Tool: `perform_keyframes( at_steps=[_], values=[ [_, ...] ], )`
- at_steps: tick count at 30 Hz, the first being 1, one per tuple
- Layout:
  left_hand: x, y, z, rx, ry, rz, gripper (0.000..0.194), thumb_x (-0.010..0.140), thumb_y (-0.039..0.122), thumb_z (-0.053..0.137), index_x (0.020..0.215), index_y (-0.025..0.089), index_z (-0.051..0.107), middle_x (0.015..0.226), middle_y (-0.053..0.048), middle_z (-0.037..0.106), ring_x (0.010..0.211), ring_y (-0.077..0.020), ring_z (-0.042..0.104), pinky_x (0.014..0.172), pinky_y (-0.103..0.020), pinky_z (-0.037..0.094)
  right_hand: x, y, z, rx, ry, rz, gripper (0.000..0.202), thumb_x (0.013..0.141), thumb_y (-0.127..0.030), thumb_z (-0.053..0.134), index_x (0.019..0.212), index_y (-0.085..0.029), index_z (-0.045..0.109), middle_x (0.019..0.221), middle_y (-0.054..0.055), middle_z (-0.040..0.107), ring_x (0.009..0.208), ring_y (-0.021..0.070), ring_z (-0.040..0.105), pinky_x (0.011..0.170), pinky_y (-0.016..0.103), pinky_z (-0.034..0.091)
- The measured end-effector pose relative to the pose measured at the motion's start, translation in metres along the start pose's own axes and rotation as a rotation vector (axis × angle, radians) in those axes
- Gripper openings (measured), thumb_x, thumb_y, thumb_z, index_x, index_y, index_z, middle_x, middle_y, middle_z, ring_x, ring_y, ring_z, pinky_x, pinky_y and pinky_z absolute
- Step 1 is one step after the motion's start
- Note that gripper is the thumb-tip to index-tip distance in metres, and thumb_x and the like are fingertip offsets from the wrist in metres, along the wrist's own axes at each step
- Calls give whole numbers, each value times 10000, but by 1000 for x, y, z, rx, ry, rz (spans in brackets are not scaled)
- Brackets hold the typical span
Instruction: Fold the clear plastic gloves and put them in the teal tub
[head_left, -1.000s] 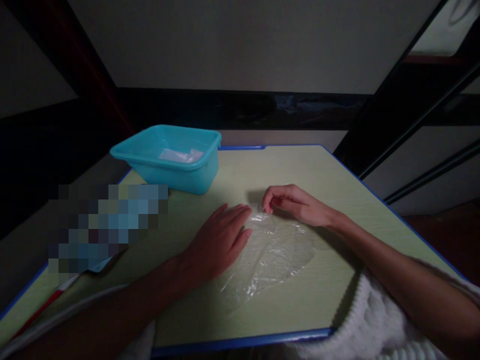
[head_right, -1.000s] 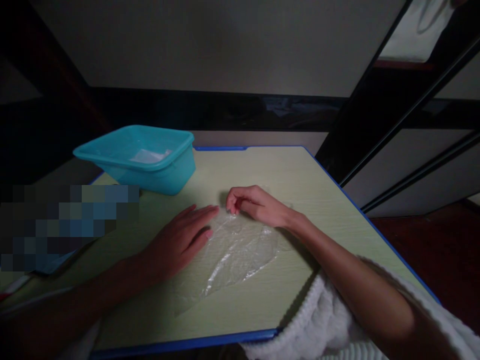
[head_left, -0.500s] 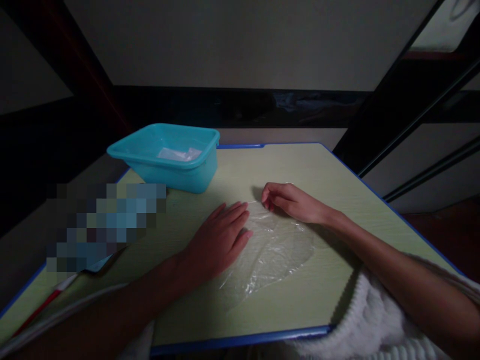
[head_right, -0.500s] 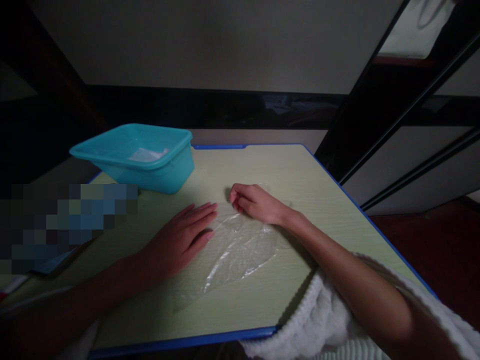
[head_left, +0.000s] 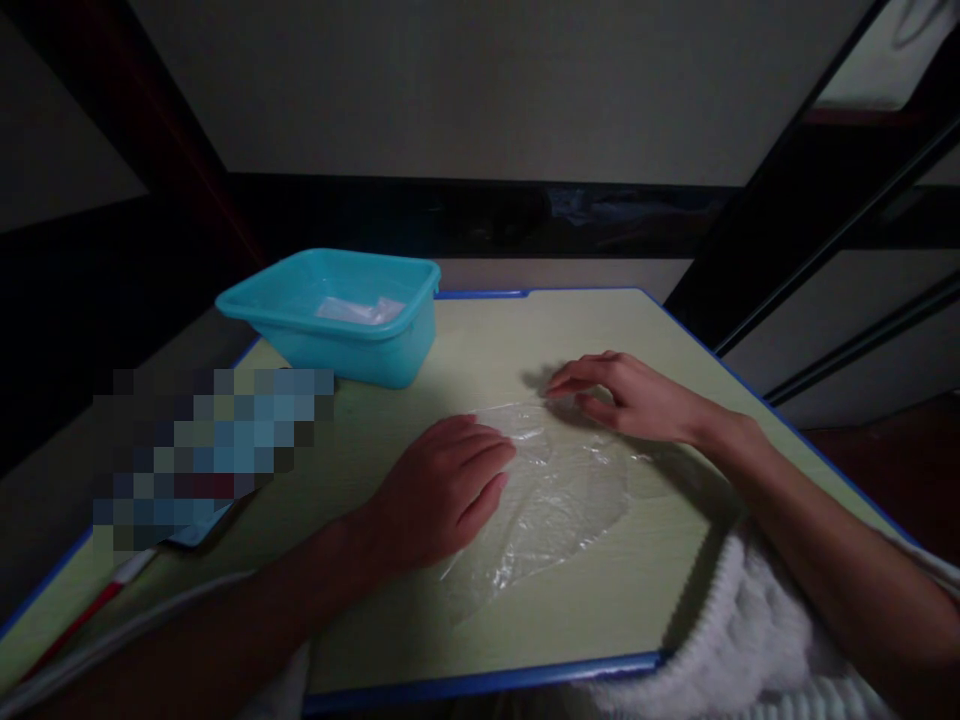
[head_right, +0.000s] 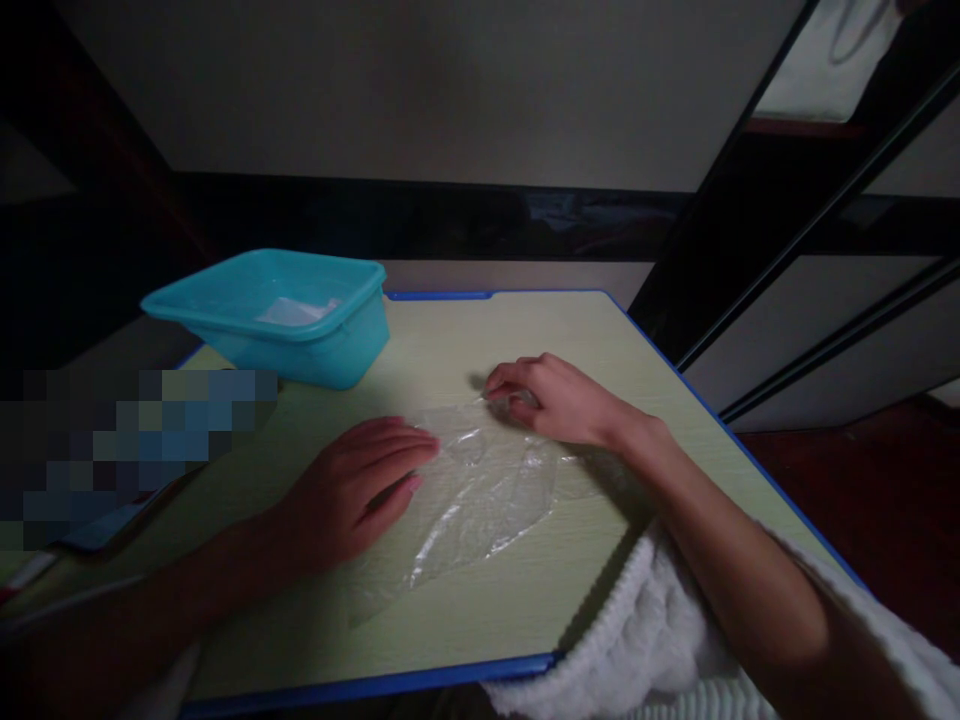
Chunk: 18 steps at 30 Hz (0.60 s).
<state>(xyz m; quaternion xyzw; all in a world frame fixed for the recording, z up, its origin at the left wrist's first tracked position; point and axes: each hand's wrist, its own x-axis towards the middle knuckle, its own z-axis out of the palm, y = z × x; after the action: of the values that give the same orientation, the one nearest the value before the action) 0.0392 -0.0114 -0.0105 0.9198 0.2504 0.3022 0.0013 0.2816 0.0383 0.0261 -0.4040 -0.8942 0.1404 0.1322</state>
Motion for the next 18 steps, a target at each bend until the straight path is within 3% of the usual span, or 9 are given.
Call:
perform_keyframes(
  at_steps=[5,10,18],
  values=[
    [1,1,-2,4,23,69,226,851,96,425,790,119,642,824,-92,698,823,-172,640,853,-320,504,-1,-5,4,-188,-40,-79,354,731,-127,405,964,-141,671,996,93,685,897,240,630,817,383,454],
    [-1,1,-1,-17,-64,106,279,876,113,379,796,142,644,838,-81,705,853,-160,647,877,-317,503,2,-10,10,-249,1,-104,411,734,-128,396,1052,-141,657,982,97,690,870,244,631,819,402,455],
    [0,3,-2,-32,-67,177,289,898,132,381,790,126,649,823,-89,712,879,-164,643,900,-326,486,3,-11,16,-250,16,-139,490,792,-99,395,1268,-126,508,1188,114,615,1049,223,580,943,414,397]
  ],
)
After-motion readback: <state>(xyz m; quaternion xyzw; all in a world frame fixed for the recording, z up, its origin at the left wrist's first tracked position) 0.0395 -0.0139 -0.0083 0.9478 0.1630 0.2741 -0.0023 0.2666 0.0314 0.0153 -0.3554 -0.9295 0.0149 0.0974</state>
